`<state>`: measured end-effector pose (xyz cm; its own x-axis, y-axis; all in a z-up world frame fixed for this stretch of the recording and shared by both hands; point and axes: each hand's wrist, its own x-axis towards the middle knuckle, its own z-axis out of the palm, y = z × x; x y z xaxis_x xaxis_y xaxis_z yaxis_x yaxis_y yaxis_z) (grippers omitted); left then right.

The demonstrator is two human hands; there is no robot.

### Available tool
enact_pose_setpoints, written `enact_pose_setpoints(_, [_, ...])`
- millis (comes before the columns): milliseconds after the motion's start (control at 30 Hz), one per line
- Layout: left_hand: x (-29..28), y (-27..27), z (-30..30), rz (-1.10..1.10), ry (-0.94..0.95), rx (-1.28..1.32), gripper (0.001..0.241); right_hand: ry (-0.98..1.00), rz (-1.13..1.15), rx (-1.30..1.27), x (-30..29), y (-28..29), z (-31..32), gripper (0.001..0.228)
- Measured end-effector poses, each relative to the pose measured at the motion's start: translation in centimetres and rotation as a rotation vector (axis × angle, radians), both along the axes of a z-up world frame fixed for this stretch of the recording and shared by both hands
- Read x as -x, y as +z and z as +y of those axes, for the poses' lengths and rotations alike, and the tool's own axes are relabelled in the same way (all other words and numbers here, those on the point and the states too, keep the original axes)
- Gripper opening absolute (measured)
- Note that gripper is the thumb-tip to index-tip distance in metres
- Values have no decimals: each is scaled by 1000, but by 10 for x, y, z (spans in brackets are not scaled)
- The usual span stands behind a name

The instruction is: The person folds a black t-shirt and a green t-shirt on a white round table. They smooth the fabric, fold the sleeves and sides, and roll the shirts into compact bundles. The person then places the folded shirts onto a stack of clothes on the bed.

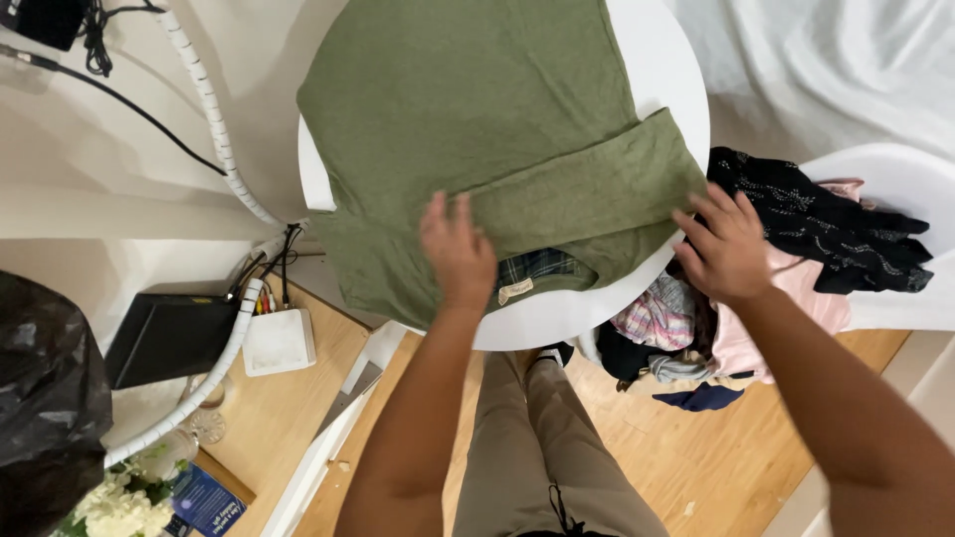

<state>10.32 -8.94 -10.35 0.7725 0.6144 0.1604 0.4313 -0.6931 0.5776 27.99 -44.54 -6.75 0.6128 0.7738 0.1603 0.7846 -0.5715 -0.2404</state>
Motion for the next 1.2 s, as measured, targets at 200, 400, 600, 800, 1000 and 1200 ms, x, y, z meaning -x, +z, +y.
enact_pose_setpoints(200, [-23, -4, -38, 252, -172, -79, 65, -287, 121, 16, -12, -23, 121, 83])
enact_pose_setpoints(400, [-25, -10, -43, 457, -160, -142, 74, -550, 264, 296, -22, -28, 141, 103])
enact_pose_setpoints(600, [-42, -6, -66, 510, -169, -98, 78, -502, 241, 220, -47, -19, 122, 101])
enact_pose_setpoints(800, [-54, -7, -99, 569, -149, -65, 79, -422, 200, 267, -72, -32, 102, 101])
enact_pose_setpoints(1000, [-62, 6, -105, 615, -154, 30, 81, -374, 218, 275, -74, -25, 96, 102])
enact_pose_setpoints(1200, [-30, -6, -82, 148, -67, 252, 61, -421, 354, 251, -76, -8, 101, 93])
